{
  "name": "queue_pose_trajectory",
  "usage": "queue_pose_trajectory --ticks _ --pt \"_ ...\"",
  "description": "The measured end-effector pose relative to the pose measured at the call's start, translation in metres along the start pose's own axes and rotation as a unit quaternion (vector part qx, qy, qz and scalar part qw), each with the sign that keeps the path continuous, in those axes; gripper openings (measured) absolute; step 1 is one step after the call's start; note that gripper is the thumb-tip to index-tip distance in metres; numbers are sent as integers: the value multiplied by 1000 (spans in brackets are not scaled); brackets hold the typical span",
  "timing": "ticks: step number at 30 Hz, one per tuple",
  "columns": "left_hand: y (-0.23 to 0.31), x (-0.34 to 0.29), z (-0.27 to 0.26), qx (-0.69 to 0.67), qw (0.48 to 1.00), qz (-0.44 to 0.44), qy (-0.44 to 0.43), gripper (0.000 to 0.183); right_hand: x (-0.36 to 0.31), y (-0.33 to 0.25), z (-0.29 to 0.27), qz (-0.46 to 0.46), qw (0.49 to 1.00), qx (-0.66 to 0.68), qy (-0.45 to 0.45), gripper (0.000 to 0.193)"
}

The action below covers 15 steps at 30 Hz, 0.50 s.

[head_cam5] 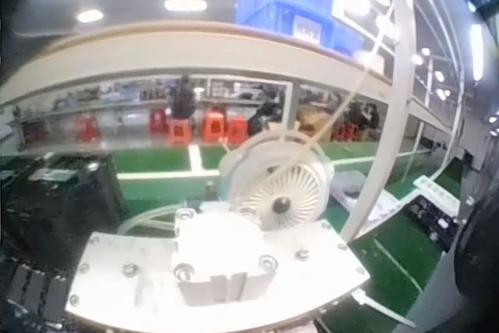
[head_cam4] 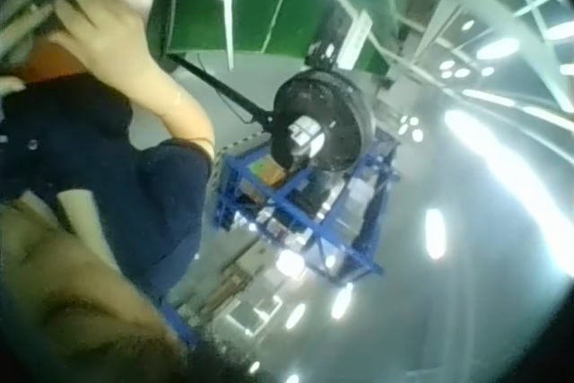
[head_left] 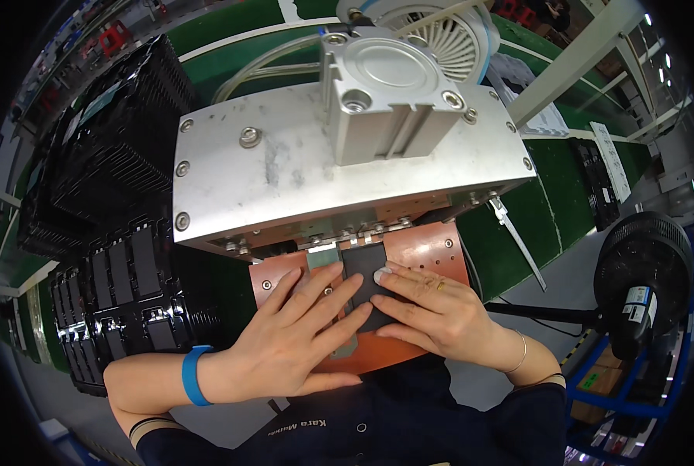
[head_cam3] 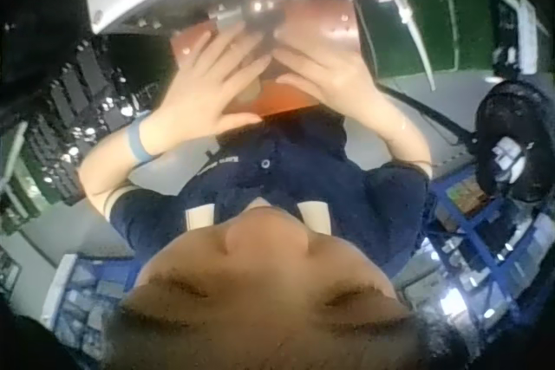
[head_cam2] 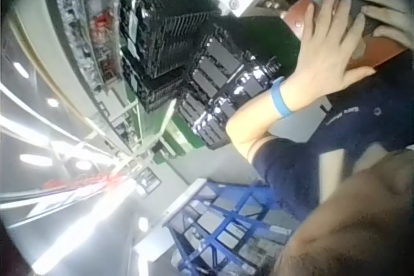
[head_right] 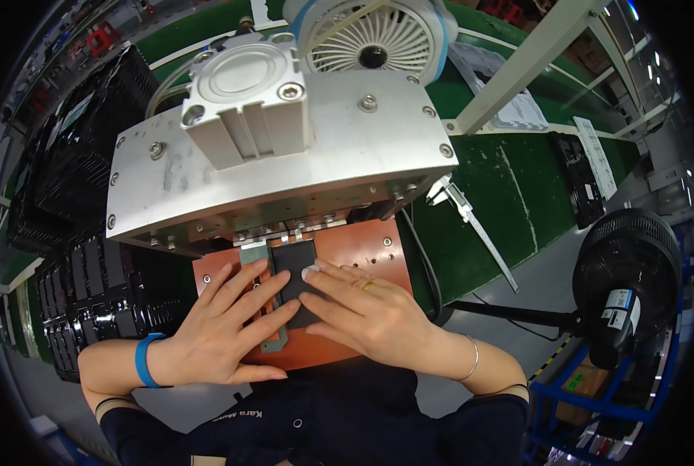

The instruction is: The person places small black rectangular components into a metal jig on a workbench, presses them down, and then uses a caliper to measure each component before stacking them. The person repeats this cycle multiple times, handling the components one at a time.

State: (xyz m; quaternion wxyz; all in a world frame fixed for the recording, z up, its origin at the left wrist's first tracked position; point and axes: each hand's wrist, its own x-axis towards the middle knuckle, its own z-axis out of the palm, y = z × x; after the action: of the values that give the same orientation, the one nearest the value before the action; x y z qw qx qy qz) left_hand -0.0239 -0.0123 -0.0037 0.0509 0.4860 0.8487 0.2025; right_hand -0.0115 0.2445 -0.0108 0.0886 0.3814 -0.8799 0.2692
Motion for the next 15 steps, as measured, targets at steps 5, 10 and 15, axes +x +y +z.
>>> queue_pose_trajectory --ticks 5,10,15 --pt "-9 1 5 -24 1000 -10 3 75 9 7 1 -16 1000 -10 4 37" --pt "-9 3 3 -19 1000 -5 5 71 10 7 0 -17 1000 -17 -6 36" --pt "-9 4 4 -18 1000 -6 3 67 11 8 -3 -20 999 -22 -22 37"
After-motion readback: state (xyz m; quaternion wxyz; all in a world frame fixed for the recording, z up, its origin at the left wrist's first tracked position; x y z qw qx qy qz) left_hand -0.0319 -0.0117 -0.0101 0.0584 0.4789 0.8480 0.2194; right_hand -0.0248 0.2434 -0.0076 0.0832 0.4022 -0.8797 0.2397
